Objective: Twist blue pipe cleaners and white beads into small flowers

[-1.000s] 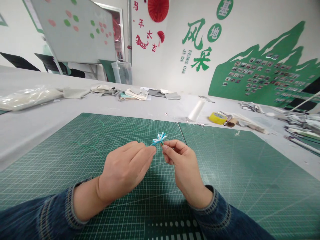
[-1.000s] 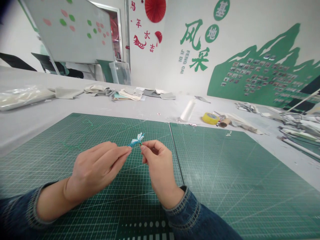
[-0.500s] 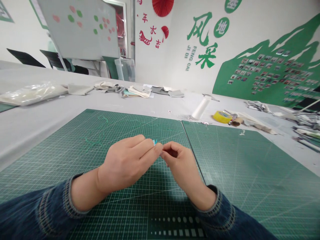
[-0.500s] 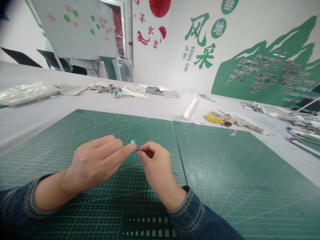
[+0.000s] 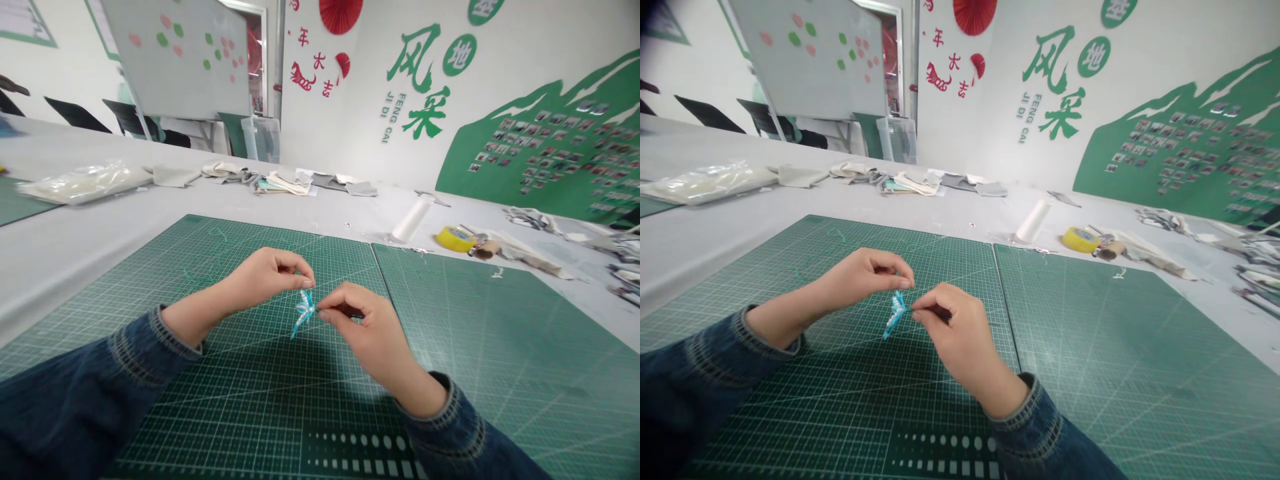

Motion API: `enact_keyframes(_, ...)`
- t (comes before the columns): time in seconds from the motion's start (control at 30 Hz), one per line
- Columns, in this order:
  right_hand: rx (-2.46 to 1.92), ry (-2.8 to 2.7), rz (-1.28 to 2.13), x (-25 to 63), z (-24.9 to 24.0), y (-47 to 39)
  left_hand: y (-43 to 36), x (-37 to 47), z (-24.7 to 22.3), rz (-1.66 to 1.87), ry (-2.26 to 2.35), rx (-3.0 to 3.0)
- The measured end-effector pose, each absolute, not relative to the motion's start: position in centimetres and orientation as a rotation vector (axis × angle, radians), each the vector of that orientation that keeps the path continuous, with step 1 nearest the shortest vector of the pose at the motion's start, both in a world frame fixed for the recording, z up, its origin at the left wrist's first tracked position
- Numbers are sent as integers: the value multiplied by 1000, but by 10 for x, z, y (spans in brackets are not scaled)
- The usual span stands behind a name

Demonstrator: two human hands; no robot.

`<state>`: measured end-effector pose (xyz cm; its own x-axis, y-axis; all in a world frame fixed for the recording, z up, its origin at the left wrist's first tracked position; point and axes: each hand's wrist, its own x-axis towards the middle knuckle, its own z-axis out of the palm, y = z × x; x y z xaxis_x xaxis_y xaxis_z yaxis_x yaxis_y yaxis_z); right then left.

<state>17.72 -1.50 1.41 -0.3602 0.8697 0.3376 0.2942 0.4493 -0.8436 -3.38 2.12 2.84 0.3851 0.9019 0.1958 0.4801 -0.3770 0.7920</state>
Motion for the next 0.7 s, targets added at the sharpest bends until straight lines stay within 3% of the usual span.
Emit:
enact_keyframes(0.13, -871, -1400, 1360, 179, 13, -10, 22, -21, 13, 976, 994, 1597)
enact_keyframes(0.3, -760, -1035, 1572, 182, 12, -5, 13, -1, -1, 1139, 989, 1508)
enact_keyframes(0.53, -754, -861, 1660, 183, 9, -2, -9, 3, -3, 1484, 1099, 2457)
enact_keyframes(0.7, -797, -908, 1608, 179, 6, -4, -19, 3, 3, 1467, 1110, 2907)
